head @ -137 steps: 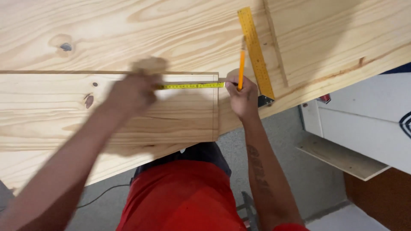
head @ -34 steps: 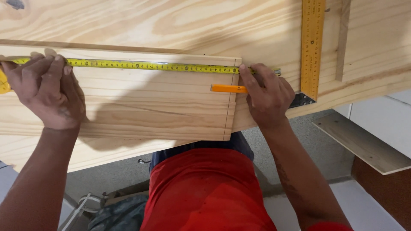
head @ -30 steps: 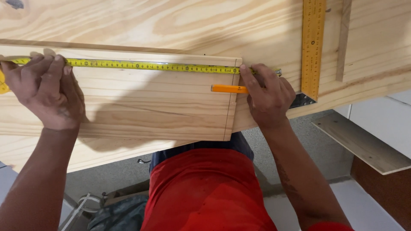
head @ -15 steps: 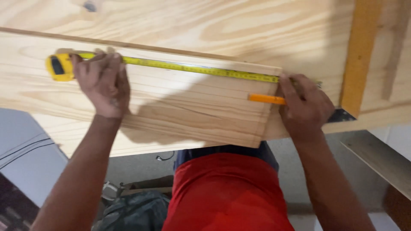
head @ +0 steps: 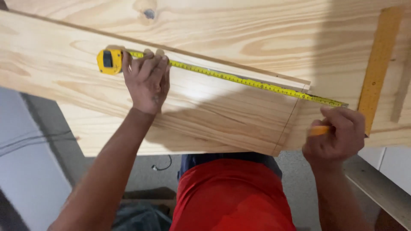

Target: The person measures and marks a wooden plank using a tape measure, a square ruler, and a pencil. They draw lines on the wood to indicate cut lines or dimensions.

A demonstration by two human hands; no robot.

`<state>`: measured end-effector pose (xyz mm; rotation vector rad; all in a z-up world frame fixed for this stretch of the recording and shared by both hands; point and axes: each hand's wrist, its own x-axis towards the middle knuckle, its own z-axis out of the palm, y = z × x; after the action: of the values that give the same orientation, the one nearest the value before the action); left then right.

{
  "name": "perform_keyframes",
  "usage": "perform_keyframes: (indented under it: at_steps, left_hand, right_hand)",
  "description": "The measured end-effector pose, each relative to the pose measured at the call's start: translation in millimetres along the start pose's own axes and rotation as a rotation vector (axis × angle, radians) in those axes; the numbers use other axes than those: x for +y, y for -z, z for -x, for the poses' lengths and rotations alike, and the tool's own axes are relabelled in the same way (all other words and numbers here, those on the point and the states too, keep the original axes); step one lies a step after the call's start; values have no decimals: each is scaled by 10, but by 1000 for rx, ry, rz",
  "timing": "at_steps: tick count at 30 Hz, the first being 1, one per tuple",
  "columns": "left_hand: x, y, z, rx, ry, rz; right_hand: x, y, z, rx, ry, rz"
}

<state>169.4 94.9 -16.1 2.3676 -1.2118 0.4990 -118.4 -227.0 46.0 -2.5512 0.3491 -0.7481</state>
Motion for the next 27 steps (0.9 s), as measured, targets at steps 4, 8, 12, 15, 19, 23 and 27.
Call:
perform_keyframes:
  at_steps: [4, 8, 12, 15, 19, 23, 27]
  left_hand:
    - [-28, 39, 48, 13, 14, -6]
    - [-30, 78, -51, 74, -25, 1]
    - [-108, -109, 133, 131, -18, -98]
    - [-101, -39, 79, 122, -27, -97]
    - [-49, 17, 24, 99, 0, -59]
    - [-47, 18, 16, 90, 20, -54]
    - [-61, 17, 36, 79, 25, -40]
  right_hand:
    - [-388, -299, -194, 62, -226, -487]
    - [-834, -559, -449, 83, -468, -555]
    - [-740, -762, -435, 96, -477, -774]
    - [-672, -786, -441, 97, -446, -785]
    - [-696, -731, -484, 55, -453, -789]
    - [-855, -976, -577, -36, -382, -835]
    - [-1078, -1452, -777, -141, -218, -848]
